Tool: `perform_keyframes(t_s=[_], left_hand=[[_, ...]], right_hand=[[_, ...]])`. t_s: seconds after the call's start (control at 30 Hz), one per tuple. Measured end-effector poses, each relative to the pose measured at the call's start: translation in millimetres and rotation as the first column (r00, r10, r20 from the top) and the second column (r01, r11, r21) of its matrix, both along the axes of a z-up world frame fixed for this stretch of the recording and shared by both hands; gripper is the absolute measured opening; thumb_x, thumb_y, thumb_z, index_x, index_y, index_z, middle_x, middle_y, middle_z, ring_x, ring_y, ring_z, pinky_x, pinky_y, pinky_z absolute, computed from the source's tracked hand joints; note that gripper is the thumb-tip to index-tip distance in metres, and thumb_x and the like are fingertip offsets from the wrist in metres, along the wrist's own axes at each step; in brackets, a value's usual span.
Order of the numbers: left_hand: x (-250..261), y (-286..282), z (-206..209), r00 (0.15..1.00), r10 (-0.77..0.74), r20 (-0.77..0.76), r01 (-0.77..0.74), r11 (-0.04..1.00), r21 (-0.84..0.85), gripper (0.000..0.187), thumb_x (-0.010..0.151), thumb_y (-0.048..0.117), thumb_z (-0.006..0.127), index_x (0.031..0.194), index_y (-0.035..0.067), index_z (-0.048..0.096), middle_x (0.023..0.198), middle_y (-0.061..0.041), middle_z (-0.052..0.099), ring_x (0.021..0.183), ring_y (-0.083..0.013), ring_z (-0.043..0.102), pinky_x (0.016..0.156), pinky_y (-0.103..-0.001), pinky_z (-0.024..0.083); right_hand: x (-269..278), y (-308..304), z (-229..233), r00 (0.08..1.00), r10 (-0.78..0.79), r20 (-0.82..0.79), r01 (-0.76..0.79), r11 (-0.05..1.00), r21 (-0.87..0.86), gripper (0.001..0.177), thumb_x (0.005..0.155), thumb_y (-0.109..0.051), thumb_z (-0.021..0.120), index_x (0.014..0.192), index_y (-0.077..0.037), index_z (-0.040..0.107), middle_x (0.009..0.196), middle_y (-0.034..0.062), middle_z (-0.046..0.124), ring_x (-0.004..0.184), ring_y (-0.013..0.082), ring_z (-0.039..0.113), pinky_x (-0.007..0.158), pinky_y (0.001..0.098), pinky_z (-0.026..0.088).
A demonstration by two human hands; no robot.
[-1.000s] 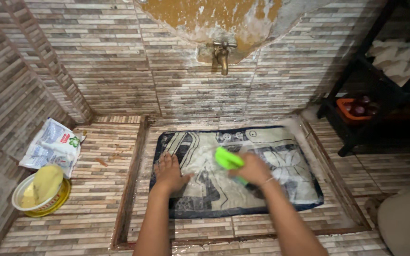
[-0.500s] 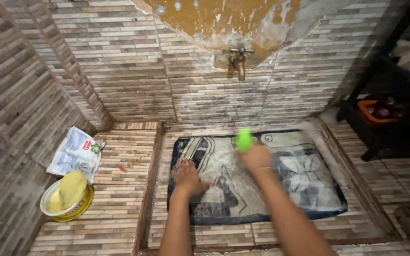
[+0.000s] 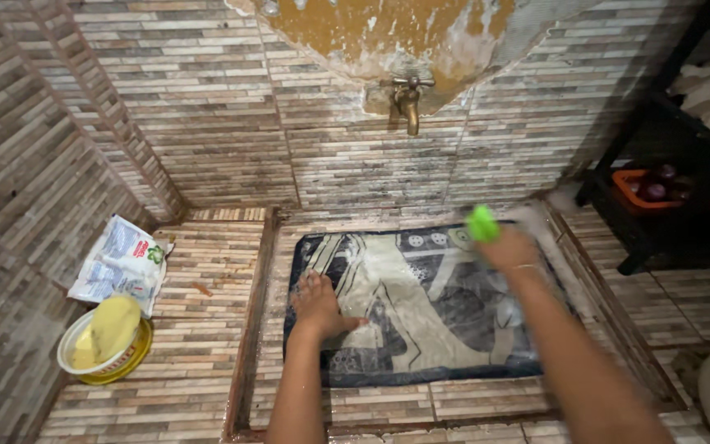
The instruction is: The person turns on a wall-mounted tap to wet a patterned mat placed on a tiled floor. They pour a powdered substance from a packet onto the mat and scrub it with a green brush. The person continues to scrub the mat thoroughly with the brush and water.
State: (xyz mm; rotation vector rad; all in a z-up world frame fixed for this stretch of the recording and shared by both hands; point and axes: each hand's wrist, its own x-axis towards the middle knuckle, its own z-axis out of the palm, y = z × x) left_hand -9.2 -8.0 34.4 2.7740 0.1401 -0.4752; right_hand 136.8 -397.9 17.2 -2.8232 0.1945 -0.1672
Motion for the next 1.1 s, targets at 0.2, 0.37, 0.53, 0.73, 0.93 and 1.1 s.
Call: perform_keyframes(t_s=[0.2,0.37,0.53,0.73,0.93,1.1], left_hand=[[-3,-5,7,0.999,0.002,0.032,-0.003,0.999,0.048,0.145,0.063,0.07,0.087,0.159,-0.007,0.009,0.17,-0.027,0.003,0.159,-0.0416,0.002,0.125,-0.061,0.009],[-1,-4,8,1.0,-0.006,0.018,0.005,0.998,0.057,0.147,0.065,0.071,0.087,0.158,-0.009,0.006,0.169,-0.028,0.004,0.158,-0.0435,0.002,0.124,-0.061,0.011],[3,-4,-1,0.999,0.036,0.018,-0.037,0.998,0.053,0.149,0.063,0.067,0.089,0.16,-0.007,0.002,0.169,-0.025,0.006,0.157,-0.0392,0.005,0.125,-0.058,0.011],[-3,1,0,0.996,0.059,0.061,-0.062,0.997,0.04,0.15,0.06,0.067,0.091,0.159,-0.007,0.005,0.169,-0.026,0.006,0.158,-0.0375,0.004,0.126,-0.052,0.01],[-10,-3,14,0.996,0.054,0.077,-0.058,0.996,0.062,0.148,0.062,0.073,0.088,0.156,-0.01,0.009,0.167,-0.029,0.006,0.157,-0.0388,0.006,0.125,-0.053,0.012],[-11,-3,20,0.991,0.059,0.122,-0.067,0.996,0.06,0.147,0.058,0.073,0.089,0.156,-0.011,0.018,0.166,-0.03,0.016,0.156,-0.039,0.017,0.124,-0.051,0.021]], right_hand=[[-1,-19,1,0.986,-0.165,0.033,0.167,0.984,-0.068,0.074,0.076,-0.063,0.075,0.12,-0.004,0.07,0.116,0.0249,0.073,0.105,0.0416,0.071,0.089,0.0512,0.057],[-21,132,7,0.999,0.006,-0.048,-0.006,1.0,-0.01,0.065,0.079,-0.06,0.071,0.119,-0.009,0.069,0.109,0.0205,0.074,0.1,0.0395,0.073,0.084,0.0549,0.058],[-59,285,30,0.923,0.378,0.07,-0.385,0.908,0.164,0.062,0.073,-0.049,0.08,0.119,-0.009,0.067,0.102,0.0205,0.075,0.095,0.0386,0.073,0.083,0.0487,0.059],[-63,294,39,0.848,0.525,0.071,-0.529,0.836,0.147,0.062,0.069,-0.053,0.081,0.119,-0.019,0.07,0.107,0.0156,0.074,0.098,0.0358,0.072,0.084,0.0496,0.058],[-50,208,22,0.947,0.315,0.063,-0.319,0.944,0.086,0.065,0.072,-0.061,0.077,0.123,-0.022,0.07,0.11,0.014,0.075,0.1,0.0348,0.072,0.085,0.0501,0.058],[-49,69,17,0.999,-0.005,0.035,0.004,0.999,0.051,0.073,0.068,-0.064,0.078,0.125,-0.02,0.069,0.112,0.017,0.074,0.103,0.0389,0.072,0.086,0.054,0.056]])
